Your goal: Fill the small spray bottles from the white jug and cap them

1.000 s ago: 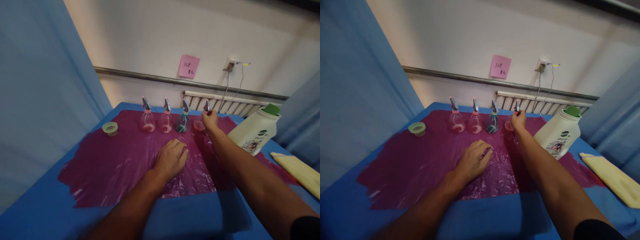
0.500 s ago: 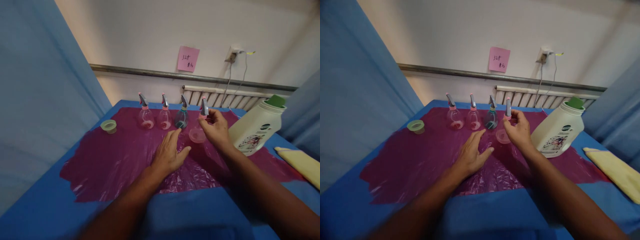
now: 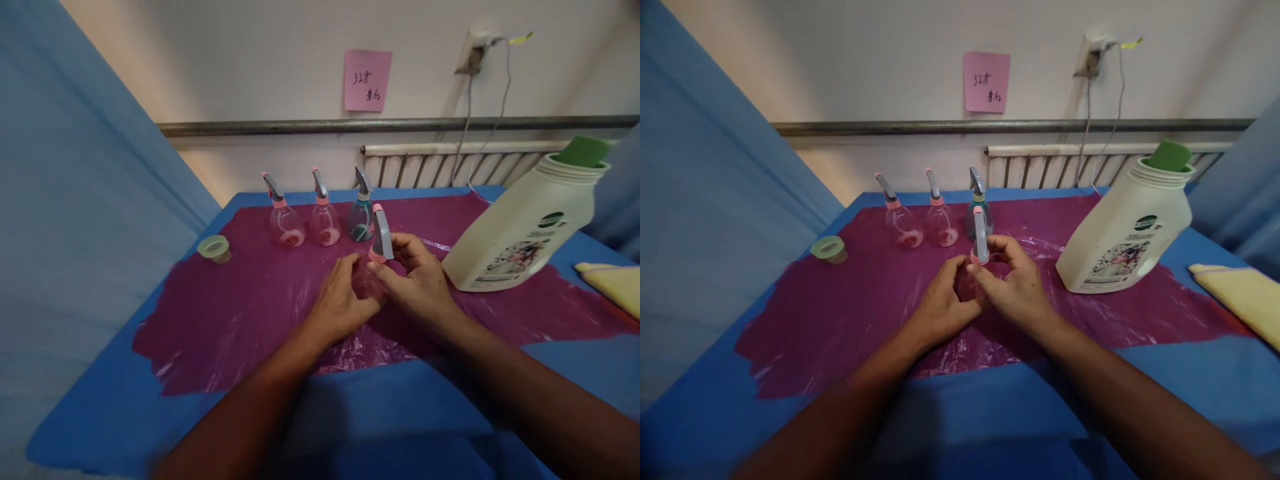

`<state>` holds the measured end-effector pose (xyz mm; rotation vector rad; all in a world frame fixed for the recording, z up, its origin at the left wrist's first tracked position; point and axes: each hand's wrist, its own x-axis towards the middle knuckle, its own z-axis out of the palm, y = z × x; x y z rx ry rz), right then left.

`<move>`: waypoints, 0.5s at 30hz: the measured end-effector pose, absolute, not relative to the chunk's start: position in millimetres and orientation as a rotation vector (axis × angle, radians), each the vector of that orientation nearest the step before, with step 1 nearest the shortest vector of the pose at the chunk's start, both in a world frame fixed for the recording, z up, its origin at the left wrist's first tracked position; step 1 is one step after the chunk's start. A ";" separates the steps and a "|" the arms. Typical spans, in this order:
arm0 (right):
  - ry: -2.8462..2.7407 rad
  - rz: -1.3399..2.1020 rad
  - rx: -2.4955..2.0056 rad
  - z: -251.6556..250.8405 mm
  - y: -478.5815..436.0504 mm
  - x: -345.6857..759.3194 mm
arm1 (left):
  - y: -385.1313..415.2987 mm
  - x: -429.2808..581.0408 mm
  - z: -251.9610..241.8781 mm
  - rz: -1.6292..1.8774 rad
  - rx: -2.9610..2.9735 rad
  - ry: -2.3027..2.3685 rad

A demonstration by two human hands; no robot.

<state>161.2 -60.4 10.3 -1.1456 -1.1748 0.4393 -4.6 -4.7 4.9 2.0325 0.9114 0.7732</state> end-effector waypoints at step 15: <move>-1.206 0.355 -1.232 8.6 -60.4 162.5 | -2.1 -4.4 9.6 0.733 1.959 0.865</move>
